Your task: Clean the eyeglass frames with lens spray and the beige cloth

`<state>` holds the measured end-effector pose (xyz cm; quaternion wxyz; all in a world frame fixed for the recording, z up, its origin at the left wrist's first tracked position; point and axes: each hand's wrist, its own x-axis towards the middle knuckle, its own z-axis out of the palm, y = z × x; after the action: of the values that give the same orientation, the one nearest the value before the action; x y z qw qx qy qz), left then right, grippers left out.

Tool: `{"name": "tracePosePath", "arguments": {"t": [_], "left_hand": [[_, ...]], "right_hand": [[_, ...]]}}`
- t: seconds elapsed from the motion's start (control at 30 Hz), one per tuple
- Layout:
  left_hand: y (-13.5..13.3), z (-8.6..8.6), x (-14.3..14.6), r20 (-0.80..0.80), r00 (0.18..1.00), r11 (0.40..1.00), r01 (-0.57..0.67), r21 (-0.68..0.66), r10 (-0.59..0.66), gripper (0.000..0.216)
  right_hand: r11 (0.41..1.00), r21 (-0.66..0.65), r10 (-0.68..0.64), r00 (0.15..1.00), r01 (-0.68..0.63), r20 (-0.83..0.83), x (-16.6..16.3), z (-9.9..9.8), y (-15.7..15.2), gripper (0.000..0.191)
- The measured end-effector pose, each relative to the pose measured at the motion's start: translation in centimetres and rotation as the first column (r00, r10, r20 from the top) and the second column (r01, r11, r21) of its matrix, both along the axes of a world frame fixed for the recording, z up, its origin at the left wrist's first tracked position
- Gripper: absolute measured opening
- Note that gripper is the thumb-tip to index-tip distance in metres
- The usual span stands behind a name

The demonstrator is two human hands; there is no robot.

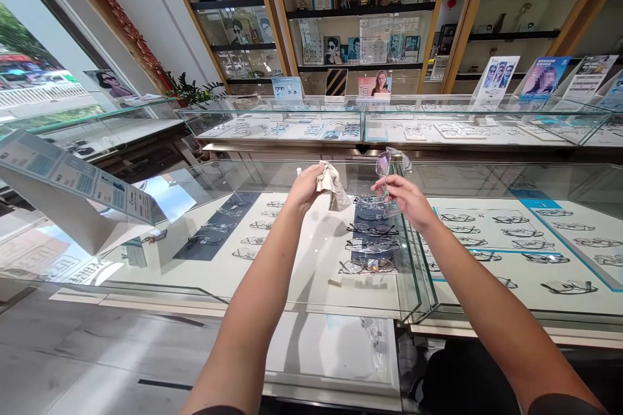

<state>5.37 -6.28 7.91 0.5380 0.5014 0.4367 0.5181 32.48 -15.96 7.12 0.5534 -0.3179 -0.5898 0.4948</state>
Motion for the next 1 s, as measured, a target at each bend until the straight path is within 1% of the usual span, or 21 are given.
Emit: {"name": "tracePosePath", "arguments": {"t": [0.13,0.23,0.33,0.43,0.57,0.83,1.0], "left_hand": [[-1.0,0.8,0.6,0.182,0.979,0.995,0.090,0.034,-0.095,0.036],[-1.6,0.9,1.3,0.342,0.925,0.986,0.160,0.044,-0.165,0.034],[-2.0,0.8,2.2,0.413,0.891,0.982,0.175,0.072,-0.190,0.035],[-2.6,0.8,3.0,0.426,0.877,0.975,0.201,0.098,-0.223,0.041],[-3.6,0.9,4.2,0.405,0.877,0.965,0.225,0.132,-0.260,0.048],[-5.3,0.5,6.2,0.348,0.857,0.924,0.327,0.199,-0.379,0.045],[-5.4,0.3,6.5,0.351,0.859,0.927,0.328,0.181,-0.372,0.047]], "right_hand": [[1.000,0.010,0.019,1.000,-0.019,0.014,-0.4,0.1,-0.4,0.018],[0.999,0.007,0.048,0.999,-0.048,-0.006,-0.6,0.3,-0.7,0.016],[0.997,-0.007,0.070,0.997,-0.070,-0.036,-0.8,0.6,-1.1,0.014],[0.997,-0.011,0.078,0.996,-0.078,-0.051,-0.9,0.8,-1.3,0.014],[0.995,0.016,0.095,0.995,-0.094,-0.041,-1.1,0.9,-1.5,0.013],[0.993,0.041,0.110,0.993,-0.112,0.035,-1.3,0.2,-1.1,0.014],[0.995,0.052,0.078,0.993,-0.083,0.087,-1.4,-0.1,-0.8,0.015]]}}
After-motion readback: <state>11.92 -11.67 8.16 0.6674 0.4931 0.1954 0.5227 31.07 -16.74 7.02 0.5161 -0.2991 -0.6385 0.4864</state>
